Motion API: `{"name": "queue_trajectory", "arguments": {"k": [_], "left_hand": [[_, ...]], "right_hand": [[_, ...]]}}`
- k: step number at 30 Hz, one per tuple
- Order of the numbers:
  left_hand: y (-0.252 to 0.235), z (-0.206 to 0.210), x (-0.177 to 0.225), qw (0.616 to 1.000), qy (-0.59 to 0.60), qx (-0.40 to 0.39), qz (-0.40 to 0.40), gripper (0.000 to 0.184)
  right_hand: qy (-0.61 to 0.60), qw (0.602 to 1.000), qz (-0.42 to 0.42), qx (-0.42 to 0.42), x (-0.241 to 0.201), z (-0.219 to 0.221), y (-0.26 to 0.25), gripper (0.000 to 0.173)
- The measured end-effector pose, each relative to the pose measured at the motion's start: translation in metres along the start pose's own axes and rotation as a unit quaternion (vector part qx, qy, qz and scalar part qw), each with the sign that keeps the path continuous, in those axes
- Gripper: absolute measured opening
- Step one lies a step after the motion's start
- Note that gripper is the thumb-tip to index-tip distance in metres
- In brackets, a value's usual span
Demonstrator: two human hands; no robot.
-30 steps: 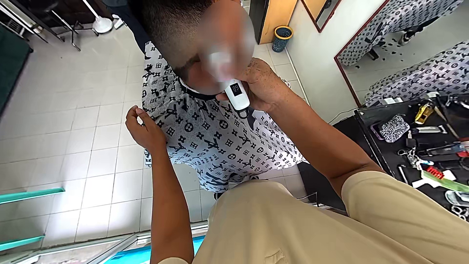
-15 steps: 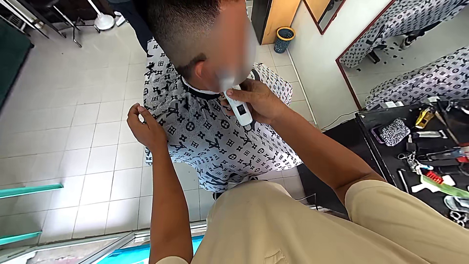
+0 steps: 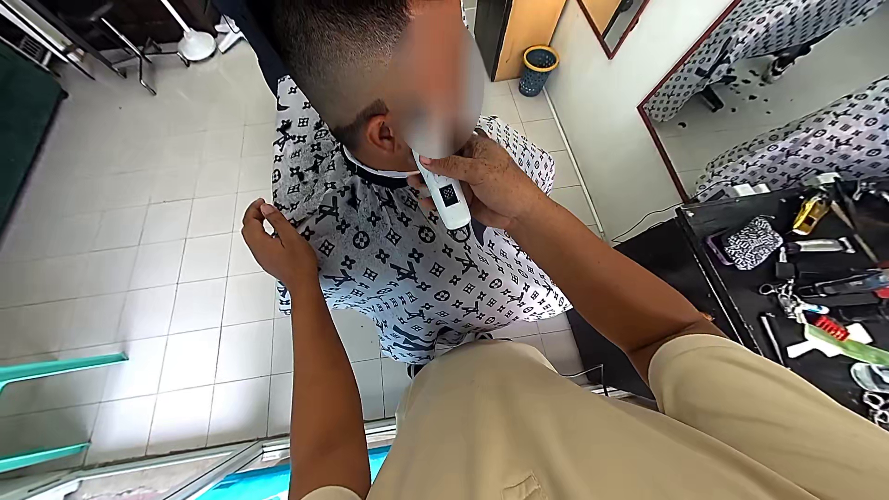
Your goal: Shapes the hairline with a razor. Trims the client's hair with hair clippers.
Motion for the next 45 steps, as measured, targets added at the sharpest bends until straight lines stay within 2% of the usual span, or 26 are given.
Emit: {"name": "queue_trajectory", "arguments": {"k": [3,5,8,10,12,14,19,23,28,30,32,34,39,43,45], "left_hand": [[0.000,0.000,0.000,1.000,0.002,0.004,0.000,0.051],[0.001,0.000,-0.001,1.000,0.003,0.005,0.002,0.051],[0.000,0.000,0.000,1.000,0.005,0.008,0.007,0.051],[0.000,0.000,0.001,1.000,0.005,0.009,0.004,0.051],[0.000,0.000,0.000,1.000,0.006,0.013,0.002,0.051],[0.000,-0.001,0.000,1.000,0.003,0.009,-0.003,0.051],[-0.001,0.001,0.000,1.000,-0.002,0.012,-0.001,0.049],[0.000,0.001,0.002,1.000,-0.005,0.000,0.006,0.051],[-0.001,0.001,0.004,1.000,-0.011,-0.005,0.005,0.052],[-0.001,0.001,0.003,1.000,-0.012,-0.004,0.003,0.052],[0.000,0.001,0.004,1.000,-0.010,-0.004,0.003,0.052],[0.000,0.001,0.005,1.000,-0.008,0.000,0.005,0.052],[0.000,0.001,0.003,1.000,-0.009,0.004,0.005,0.051],[-0.001,0.003,0.002,1.000,-0.014,0.001,0.007,0.050],[-0.001,0.003,0.001,1.000,-0.015,0.000,0.007,0.051]], "right_hand": [[-0.022,0.999,0.026,-0.011,0.007,-0.001,-0.001,0.030],[-0.011,1.000,-0.016,-0.002,-0.004,-0.001,-0.001,0.031],[0.038,0.997,-0.066,0.014,-0.003,-0.006,-0.003,0.043],[0.049,0.998,-0.029,-0.002,0.024,-0.012,-0.006,0.045],[0.012,0.999,0.044,-0.021,0.055,-0.016,-0.007,0.041],[-0.026,0.996,0.085,-0.024,0.067,-0.018,-0.006,0.034],[-0.052,0.997,0.058,-0.031,0.040,-0.015,-0.002,0.030],[-0.024,0.999,-0.006,-0.028,0.021,-0.011,-0.002,0.037],[-0.056,0.995,0.067,-0.049,0.040,-0.008,-0.001,0.028],[-0.052,0.997,0.039,-0.040,0.029,-0.006,0.000,0.029],[-0.021,0.999,-0.006,-0.032,0.020,-0.008,-0.002,0.038],[0.026,0.999,-0.024,-0.029,0.030,-0.015,-0.007,0.045],[-0.006,0.996,0.085,-0.029,0.079,-0.027,-0.011,0.037],[-0.042,0.995,0.091,-0.019,0.077,-0.028,-0.012,0.033],[-0.024,0.998,0.057,-0.015,0.070,-0.028,-0.012,0.036]]}}
Point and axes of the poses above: each hand's wrist, its own y-axis away from the middle knuckle, its own z-axis out of the palm, x = y × z, the point moved 10 cm from there along -y, towards the middle knuckle, and after that the axes turned 3 degrees about y, right-handed, at the moved point
